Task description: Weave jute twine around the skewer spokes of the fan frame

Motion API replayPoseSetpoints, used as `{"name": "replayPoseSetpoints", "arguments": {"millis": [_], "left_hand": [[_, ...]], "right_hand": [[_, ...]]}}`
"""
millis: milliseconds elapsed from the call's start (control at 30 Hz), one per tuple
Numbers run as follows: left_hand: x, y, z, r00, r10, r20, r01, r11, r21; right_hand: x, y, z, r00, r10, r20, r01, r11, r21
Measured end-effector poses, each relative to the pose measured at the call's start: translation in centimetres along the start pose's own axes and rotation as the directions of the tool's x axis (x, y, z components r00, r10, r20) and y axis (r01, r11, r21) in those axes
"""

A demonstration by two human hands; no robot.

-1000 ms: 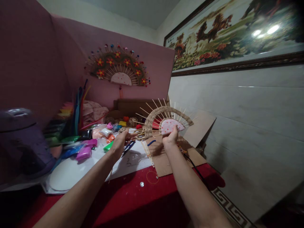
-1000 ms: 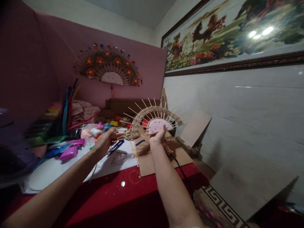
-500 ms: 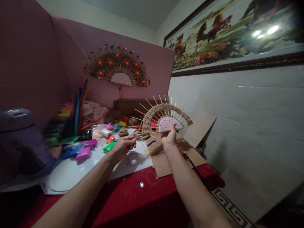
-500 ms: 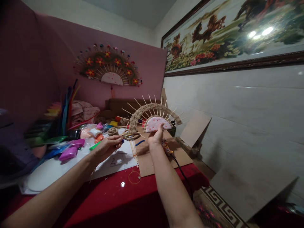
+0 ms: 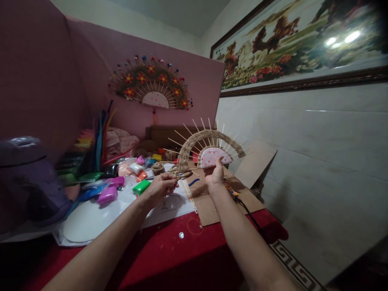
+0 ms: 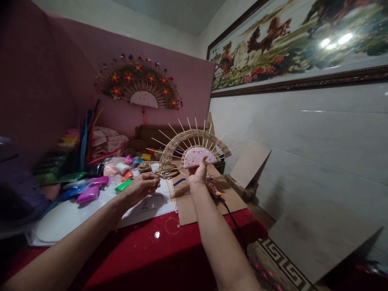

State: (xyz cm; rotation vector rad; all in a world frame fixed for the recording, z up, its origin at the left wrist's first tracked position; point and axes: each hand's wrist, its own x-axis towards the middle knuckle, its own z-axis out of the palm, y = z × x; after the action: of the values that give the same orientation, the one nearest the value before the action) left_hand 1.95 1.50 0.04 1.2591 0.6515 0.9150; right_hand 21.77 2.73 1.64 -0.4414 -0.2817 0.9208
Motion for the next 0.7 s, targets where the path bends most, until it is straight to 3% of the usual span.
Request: {"name": "replayPoseSetpoints", "arguments": {"millis": [333,467,567,633,700], "left_hand": [[-0.3,0.0,0.8,1.000,0.007,-0.001,-0.007,0.999,0.044],[-0.4,-0.2,1.2,0.989,0.063,-0.131,-0.049,0.993,0.110],[-0.7,-0.6,1.7,0.919,0.285,-0.273,-0.180,0.918,0.353],[-1.0,-0.8,2.1,0.834,0.488,-0.258,-0.268,0.766,0.584],[-1.4,-0.9,2.5,0.781,0.593,-0.193,-0.301,0.630,0.716]], "right_hand": [[0.3,0.4,-0.4,1.000,0.007,0.018,-0.007,1.000,-0.001],[0.3,0.4,-0.4,1.000,0.004,0.005,-0.004,1.000,-0.014],[0.3,0.4,-0.3,1.000,-0.008,-0.017,0.008,1.000,-0.008],[0.2,0.5,-0.3,1.000,-0.014,-0.027,0.014,1.000,0.000],[0.2,0.6,-0.4,0.999,-0.004,-0.035,0.004,1.000,0.008]]}}
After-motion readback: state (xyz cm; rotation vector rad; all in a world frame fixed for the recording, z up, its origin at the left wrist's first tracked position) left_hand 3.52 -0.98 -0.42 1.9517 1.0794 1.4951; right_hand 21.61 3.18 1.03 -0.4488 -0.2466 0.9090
